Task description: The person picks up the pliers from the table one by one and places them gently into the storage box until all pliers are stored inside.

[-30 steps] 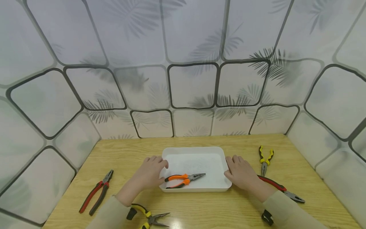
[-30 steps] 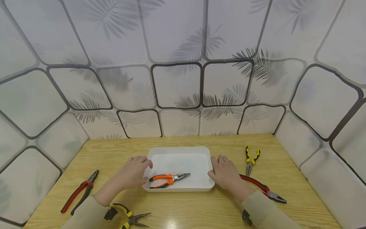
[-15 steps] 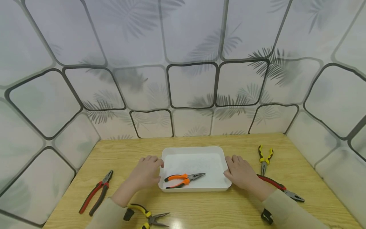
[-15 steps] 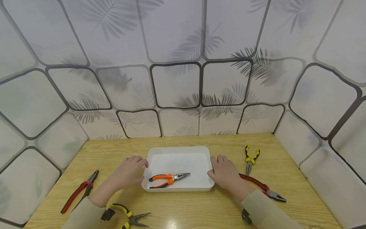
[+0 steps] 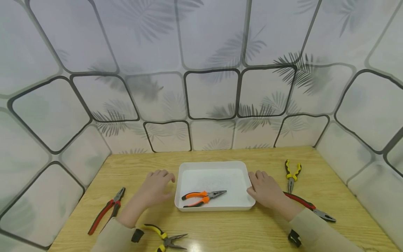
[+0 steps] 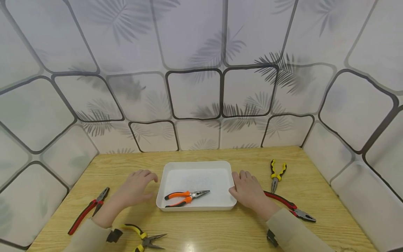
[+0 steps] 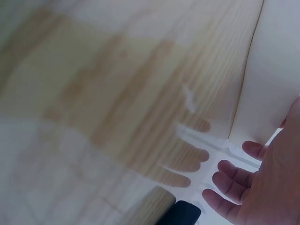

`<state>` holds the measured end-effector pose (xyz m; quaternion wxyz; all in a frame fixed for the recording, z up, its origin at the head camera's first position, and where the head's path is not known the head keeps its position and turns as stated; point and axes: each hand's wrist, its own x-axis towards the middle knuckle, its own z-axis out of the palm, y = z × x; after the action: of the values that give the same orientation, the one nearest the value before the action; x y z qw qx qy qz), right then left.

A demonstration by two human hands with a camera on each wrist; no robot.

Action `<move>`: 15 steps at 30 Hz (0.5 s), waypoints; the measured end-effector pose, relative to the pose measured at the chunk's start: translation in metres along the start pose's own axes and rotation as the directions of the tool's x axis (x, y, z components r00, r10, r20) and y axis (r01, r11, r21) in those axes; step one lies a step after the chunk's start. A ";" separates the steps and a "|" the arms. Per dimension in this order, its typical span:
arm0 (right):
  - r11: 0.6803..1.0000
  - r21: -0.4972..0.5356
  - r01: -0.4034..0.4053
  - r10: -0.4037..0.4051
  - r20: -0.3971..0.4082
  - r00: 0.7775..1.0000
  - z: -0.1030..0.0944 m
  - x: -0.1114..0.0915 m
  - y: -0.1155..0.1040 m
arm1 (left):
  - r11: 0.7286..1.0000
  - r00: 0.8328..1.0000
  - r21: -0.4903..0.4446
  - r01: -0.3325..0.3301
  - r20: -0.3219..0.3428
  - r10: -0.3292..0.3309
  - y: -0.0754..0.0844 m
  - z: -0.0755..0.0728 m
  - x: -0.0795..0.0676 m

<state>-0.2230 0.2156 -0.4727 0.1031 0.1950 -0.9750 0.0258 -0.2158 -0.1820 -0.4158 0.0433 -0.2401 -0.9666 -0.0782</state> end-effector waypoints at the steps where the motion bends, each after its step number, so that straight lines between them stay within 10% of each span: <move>1: 1.000 0.001 0.000 0.000 0.000 1.000 0.000 0.000 0.000 | 1.000 1.000 -0.004 0.003 0.001 -0.003 -0.001 0.000 -0.001; 15: 1.000 -0.015 0.003 -0.003 -0.022 1.000 0.003 0.001 0.001 | 1.000 0.999 0.014 0.019 -0.033 -0.018 -0.015 -0.004 -0.009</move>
<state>-0.2246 0.2162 -0.4758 0.1156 0.1953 -0.9737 0.0206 -0.2150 -0.1997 -0.4152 0.0600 -0.2295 -0.9685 -0.0754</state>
